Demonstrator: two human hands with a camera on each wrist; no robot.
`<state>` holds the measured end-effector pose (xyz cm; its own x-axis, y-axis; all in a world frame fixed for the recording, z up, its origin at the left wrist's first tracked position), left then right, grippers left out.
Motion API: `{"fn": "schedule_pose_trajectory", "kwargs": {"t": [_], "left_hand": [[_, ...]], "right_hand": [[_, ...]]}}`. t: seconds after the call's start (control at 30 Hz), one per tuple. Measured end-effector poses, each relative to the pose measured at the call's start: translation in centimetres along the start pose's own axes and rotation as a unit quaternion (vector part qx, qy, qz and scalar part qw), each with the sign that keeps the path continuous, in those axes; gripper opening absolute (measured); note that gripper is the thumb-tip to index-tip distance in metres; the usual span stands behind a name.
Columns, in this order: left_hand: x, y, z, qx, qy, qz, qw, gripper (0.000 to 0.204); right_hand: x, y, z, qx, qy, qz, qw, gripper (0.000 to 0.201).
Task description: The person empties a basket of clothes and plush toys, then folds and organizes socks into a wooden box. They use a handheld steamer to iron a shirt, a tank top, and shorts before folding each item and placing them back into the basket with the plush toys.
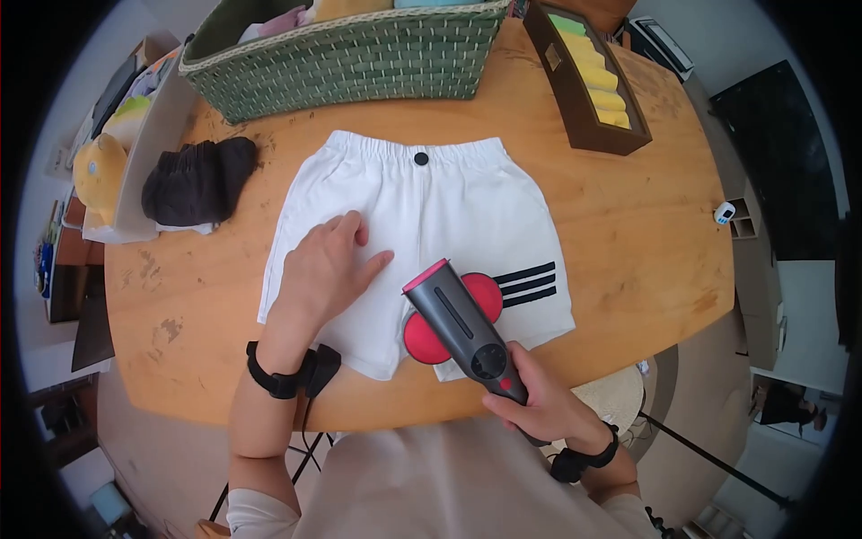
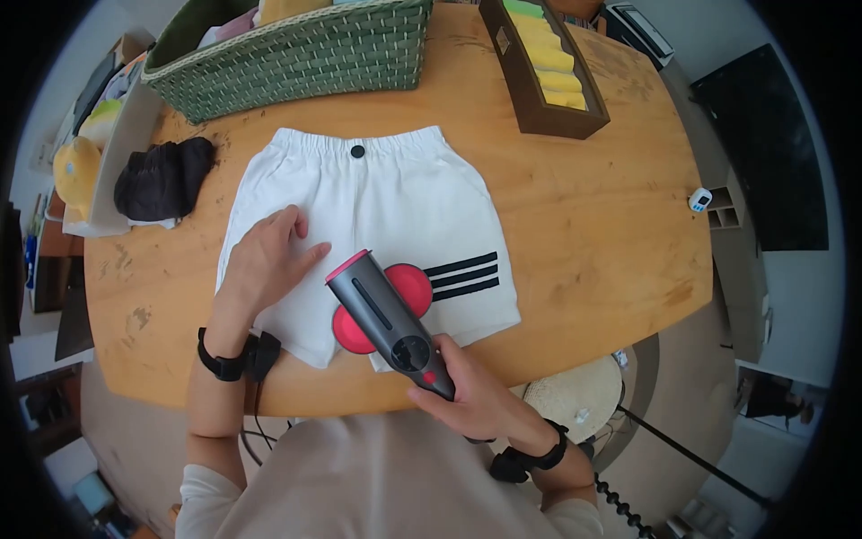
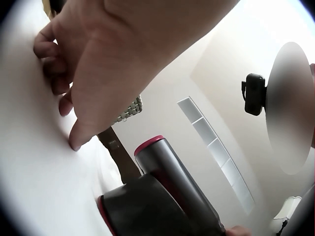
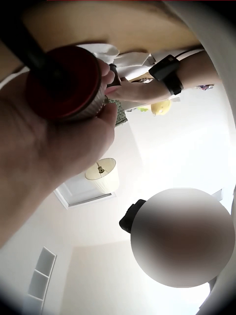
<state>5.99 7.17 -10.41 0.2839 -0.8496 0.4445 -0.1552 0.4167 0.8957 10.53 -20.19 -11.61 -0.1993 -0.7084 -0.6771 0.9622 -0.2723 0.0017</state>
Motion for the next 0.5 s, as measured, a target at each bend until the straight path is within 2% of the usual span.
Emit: {"fn": "schedule_pose_trajectory", "kwargs": {"t": [0.03,0.17,0.23,0.27,0.33,0.5], "left_hand": [[0.0,0.0,0.0,-0.004,0.002,0.001,1.000,0.035],[0.1,-0.1,-0.1,-0.009,0.007,-0.010,1.000,0.035],[0.3,0.0,-0.1,-0.011,0.005,-0.018,1.000,0.035],[0.3,0.0,-0.2,-0.031,0.015,-0.021,0.999,0.035],[0.4,-0.2,-0.3,-0.055,0.024,-0.024,0.998,0.035],[0.6,0.0,-0.2,-0.017,0.005,-0.017,1.000,0.035]], "right_hand": [[0.1,0.1,0.3,0.013,0.037,0.028,0.999,0.046],[2.0,0.1,1.5,-0.004,0.006,0.016,1.000,0.047],[1.9,0.3,2.2,0.021,0.076,0.048,0.996,0.049],[1.9,0.5,2.6,0.021,0.073,0.043,0.996,0.049],[2.5,0.5,3.2,-0.006,0.008,0.082,0.997,0.050],[3.5,1.1,4.2,-0.006,0.018,0.087,0.996,0.053]]}}
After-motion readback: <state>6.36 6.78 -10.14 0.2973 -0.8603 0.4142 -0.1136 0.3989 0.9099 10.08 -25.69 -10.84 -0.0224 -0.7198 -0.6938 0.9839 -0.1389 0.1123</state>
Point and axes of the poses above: each hand's wrist, its own z-axis away from the middle knuckle, its own y-axis out of the back of the hand, x = y × z, the point moved 8 cm from there along -z, towards the middle knuckle, and after that the axes turned 13 degrees about -y, right-handed, at the moved point
